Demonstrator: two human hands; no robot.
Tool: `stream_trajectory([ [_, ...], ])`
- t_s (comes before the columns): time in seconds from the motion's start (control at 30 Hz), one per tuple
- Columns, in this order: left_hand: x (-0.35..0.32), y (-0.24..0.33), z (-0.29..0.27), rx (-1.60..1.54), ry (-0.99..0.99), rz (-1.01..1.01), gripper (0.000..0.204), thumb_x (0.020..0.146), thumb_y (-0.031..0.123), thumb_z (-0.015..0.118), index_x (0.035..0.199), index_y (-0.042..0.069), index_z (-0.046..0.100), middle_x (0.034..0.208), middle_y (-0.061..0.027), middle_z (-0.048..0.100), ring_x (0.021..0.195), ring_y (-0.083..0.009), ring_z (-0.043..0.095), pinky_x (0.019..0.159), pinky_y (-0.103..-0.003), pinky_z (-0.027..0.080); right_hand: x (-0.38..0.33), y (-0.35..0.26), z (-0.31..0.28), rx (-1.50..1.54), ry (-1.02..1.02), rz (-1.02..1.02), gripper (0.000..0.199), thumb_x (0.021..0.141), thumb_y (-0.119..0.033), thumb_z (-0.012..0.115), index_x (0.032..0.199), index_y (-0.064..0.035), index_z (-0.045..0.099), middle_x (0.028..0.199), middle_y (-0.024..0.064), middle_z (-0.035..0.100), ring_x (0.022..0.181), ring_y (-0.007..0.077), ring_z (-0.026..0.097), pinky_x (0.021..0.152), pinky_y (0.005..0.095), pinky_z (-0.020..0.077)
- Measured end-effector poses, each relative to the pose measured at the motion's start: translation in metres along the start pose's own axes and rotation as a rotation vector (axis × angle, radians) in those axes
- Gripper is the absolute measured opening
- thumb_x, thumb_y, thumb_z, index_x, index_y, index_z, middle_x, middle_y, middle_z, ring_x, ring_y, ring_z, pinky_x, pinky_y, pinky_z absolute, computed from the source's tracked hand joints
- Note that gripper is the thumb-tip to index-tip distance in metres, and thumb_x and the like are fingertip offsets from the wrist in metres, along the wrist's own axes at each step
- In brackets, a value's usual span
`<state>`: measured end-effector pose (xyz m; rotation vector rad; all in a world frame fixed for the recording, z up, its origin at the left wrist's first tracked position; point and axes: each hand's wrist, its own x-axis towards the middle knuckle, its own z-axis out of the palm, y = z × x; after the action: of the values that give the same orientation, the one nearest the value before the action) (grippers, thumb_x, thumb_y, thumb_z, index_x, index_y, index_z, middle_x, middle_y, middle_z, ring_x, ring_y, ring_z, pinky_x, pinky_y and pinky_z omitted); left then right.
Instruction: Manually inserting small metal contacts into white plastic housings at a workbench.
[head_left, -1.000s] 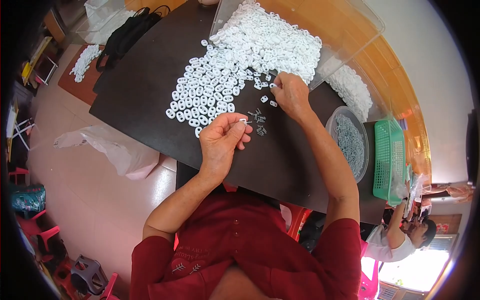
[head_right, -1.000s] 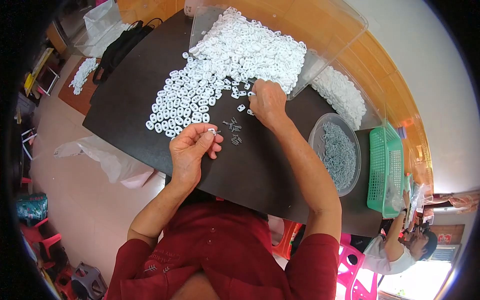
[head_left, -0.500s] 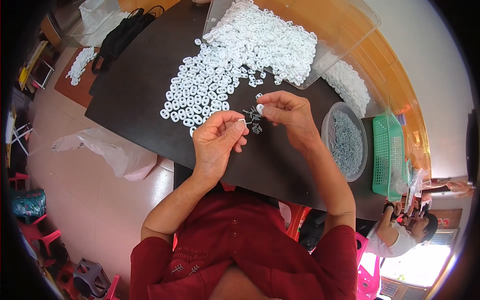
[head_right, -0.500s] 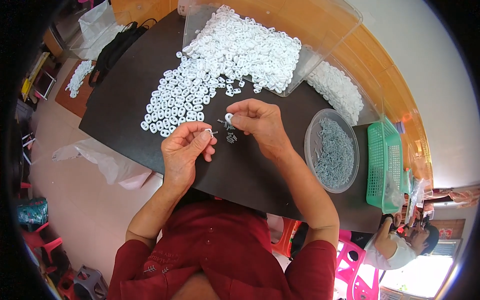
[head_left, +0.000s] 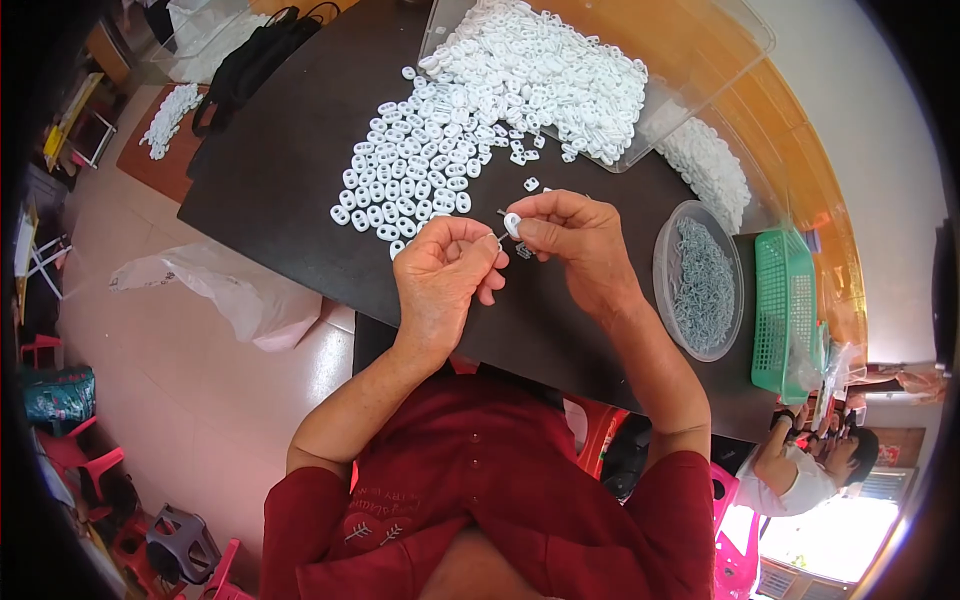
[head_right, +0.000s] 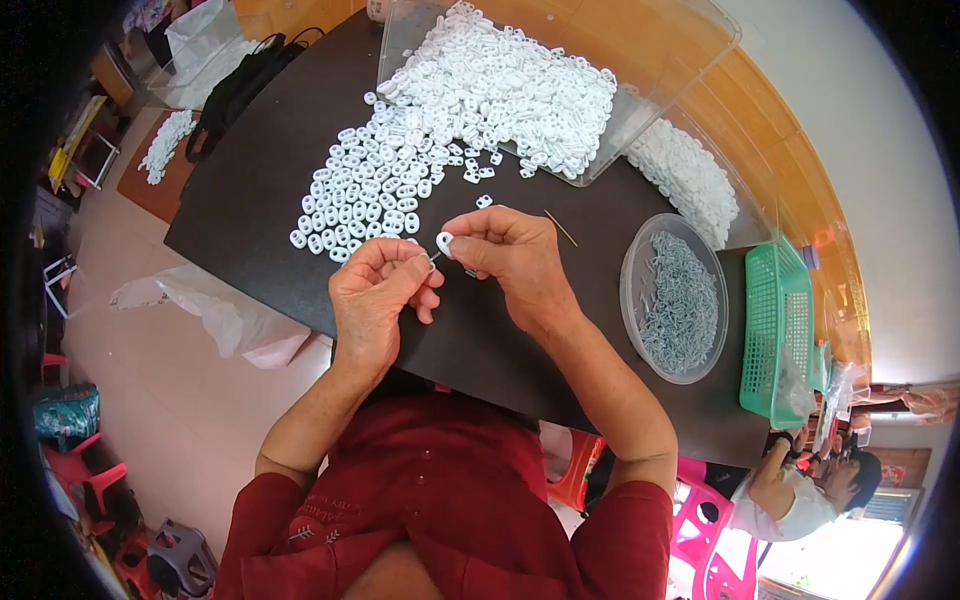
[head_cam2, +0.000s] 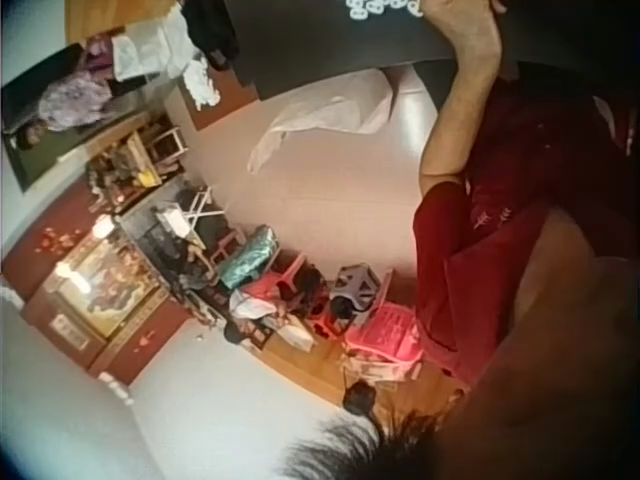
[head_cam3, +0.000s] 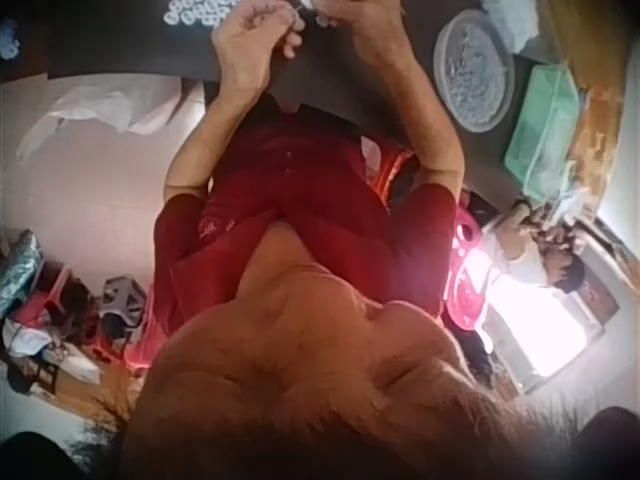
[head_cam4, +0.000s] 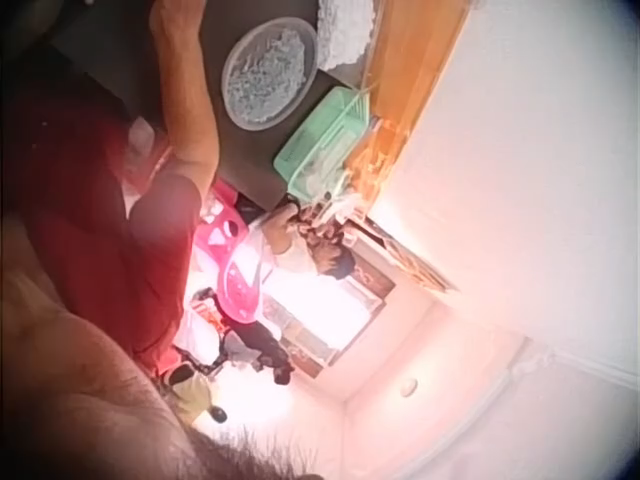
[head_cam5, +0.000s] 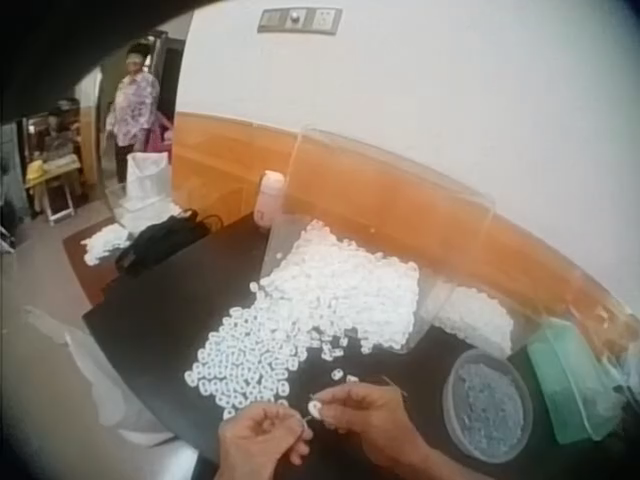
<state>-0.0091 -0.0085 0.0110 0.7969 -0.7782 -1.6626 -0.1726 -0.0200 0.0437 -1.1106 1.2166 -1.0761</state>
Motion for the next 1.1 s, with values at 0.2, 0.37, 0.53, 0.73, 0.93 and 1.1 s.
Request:
stream_trajectory([
  [0.2, 0.000, 0.000, 0.000, 0.013, 0.017, -0.001, 0.007, 0.086, 0.003, 0.058, 0.089, -0.002, 0.056, 0.073, -0.0082, 0.062, 0.055, -0.0077, 0.056, 0.044, -0.018, 0.043, -0.003, 0.000, 0.006, -0.046, 0.027, -0.034, 0.017, 0.077, -0.003, 0.068, 0.093, 0.0004, 0.067, 0.076, 0.0020, 0.064, 0.065, 0.0055, 0.054, 0.057, 0.0194, 0.0405],
  [0.37, 0.001, -0.004, -0.001, 0.016, 0.020, 0.015, 0.006, 0.086, 0.003, 0.058, 0.089, -0.002, 0.056, 0.073, -0.0080, 0.062, 0.055, -0.0075, 0.056, 0.044, -0.018, 0.043, -0.002, 0.005, 0.008, -0.079, 0.024, -0.109, 0.016, 0.077, -0.002, 0.067, 0.093, 0.0004, 0.067, 0.076, 0.0013, 0.064, 0.065, 0.0052, 0.053, 0.057, 0.0187, 0.0409],
  [0.53, 0.001, -0.006, 0.000, -0.019, 0.031, 0.032, 0.006, 0.086, 0.002, 0.057, 0.089, -0.002, 0.056, 0.074, -0.0084, 0.062, 0.056, -0.0077, 0.057, 0.045, -0.018, 0.043, -0.004, 0.008, 0.013, -0.089, 0.047, -0.159, 0.015, 0.078, 0.000, 0.066, 0.093, 0.0008, 0.067, 0.076, 0.0012, 0.063, 0.067, 0.0052, 0.054, 0.059, 0.0187, 0.0424],
  [0.73, 0.002, -0.009, 0.000, -0.066, 0.017, 0.047, 0.006, 0.087, 0.002, 0.057, 0.090, -0.003, 0.055, 0.075, -0.0090, 0.062, 0.057, -0.0083, 0.057, 0.046, -0.018, 0.044, -0.010, 0.004, 0.021, -0.037, 0.061, -0.156, 0.014, 0.079, 0.003, 0.064, 0.093, 0.0019, 0.067, 0.078, 0.0024, 0.064, 0.072, 0.0060, 0.055, 0.064, 0.0199, 0.0451],
  [0.93, 0.002, -0.010, -0.002, -0.049, 0.003, 0.074, 0.010, 0.087, 0.003, 0.058, 0.093, -0.005, 0.057, 0.077, -0.0118, 0.063, 0.059, -0.0125, 0.059, 0.049, -0.023, 0.047, -0.009, 0.011, 0.021, -0.258, 0.105, -0.316, 0.015, 0.081, 0.005, 0.061, 0.094, 0.0025, 0.067, 0.080, 0.0030, 0.064, 0.074, 0.0068, 0.057, 0.067, 0.0206, 0.0462],
  [1.1, 0.002, -0.012, -0.005, -0.057, -0.034, 0.101, 0.018, 0.088, 0.003, 0.058, 0.102, -0.006, 0.056, 0.079, -0.0114, 0.063, 0.062, -0.0125, 0.059, 0.052, -0.022, 0.047, -0.007, 0.012, 0.018, -0.325, 0.053, -0.255, 0.013, 0.082, 0.006, 0.059, 0.092, 0.0030, 0.066, 0.080, 0.0029, 0.064, 0.075, 0.0065, 0.057, 0.067, 0.0208, 0.0462],
])
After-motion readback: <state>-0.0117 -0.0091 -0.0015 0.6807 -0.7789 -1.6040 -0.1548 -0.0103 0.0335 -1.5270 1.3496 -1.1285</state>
